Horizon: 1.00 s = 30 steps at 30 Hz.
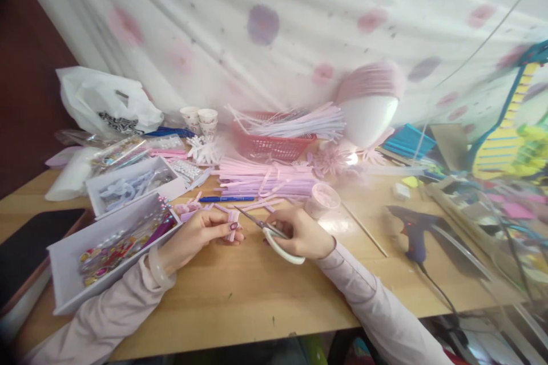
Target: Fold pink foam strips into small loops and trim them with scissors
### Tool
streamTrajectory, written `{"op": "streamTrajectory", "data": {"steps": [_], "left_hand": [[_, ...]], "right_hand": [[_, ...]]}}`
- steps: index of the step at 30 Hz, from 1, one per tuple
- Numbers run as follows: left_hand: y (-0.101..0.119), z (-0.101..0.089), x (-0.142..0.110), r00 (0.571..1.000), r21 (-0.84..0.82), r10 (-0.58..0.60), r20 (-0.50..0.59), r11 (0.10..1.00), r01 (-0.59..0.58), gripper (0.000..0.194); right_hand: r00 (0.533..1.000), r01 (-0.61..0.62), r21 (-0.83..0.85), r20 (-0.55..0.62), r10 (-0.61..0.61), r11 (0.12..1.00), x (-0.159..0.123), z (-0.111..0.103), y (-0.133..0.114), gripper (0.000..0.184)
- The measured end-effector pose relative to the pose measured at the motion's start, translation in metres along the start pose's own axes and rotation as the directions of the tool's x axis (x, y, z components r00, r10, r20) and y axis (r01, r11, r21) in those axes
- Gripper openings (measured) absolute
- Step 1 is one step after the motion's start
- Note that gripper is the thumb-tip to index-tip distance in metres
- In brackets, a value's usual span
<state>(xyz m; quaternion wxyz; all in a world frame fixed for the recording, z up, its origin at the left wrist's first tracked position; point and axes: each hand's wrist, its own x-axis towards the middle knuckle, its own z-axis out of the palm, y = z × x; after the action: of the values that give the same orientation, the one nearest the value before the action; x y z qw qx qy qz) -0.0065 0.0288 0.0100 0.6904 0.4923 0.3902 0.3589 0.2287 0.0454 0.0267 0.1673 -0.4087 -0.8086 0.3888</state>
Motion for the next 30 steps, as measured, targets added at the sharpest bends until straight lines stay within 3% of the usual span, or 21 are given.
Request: {"op": "streamTrajectory", "data": {"steps": [3,7,12,24,26,30], "left_hand": [[-0.002,0.0,0.001,1.0,-0.009,0.015,-0.019,1.0,-0.016,0.027],[-0.005,0.002,0.001,1.0,-0.013,0.021,-0.006,1.0,-0.021,0.028],[-0.009,0.008,0.002,0.999,-0.009,0.002,0.038,1.0,-0.001,0.03],[-0.018,0.019,0.006,1.0,0.012,-0.018,0.011,1.0,0.018,0.034],[-0.02,0.022,0.008,1.0,0.004,-0.004,0.02,1.0,0.004,0.032],[-0.02,0.027,0.011,1.0,-0.033,0.007,0.011,0.999,-0.006,0.029]], "right_hand": [[0.995,0.102,-0.273,0.009,-0.104,0.957,-0.001,0.001,-0.002,0.018],[0.985,0.175,-0.444,0.07,-0.16,0.879,-0.002,0.002,-0.004,0.021],[0.972,0.234,-0.514,0.12,-0.201,0.825,-0.002,0.005,-0.003,0.022],[0.959,0.258,-0.615,0.067,-0.277,0.745,-0.005,0.011,0.0,0.016],[0.952,0.253,-0.638,0.032,-0.303,0.728,-0.004,0.013,0.002,0.014],[0.942,0.141,-0.68,-0.131,-0.309,0.719,-0.001,0.021,0.007,0.028]]}}
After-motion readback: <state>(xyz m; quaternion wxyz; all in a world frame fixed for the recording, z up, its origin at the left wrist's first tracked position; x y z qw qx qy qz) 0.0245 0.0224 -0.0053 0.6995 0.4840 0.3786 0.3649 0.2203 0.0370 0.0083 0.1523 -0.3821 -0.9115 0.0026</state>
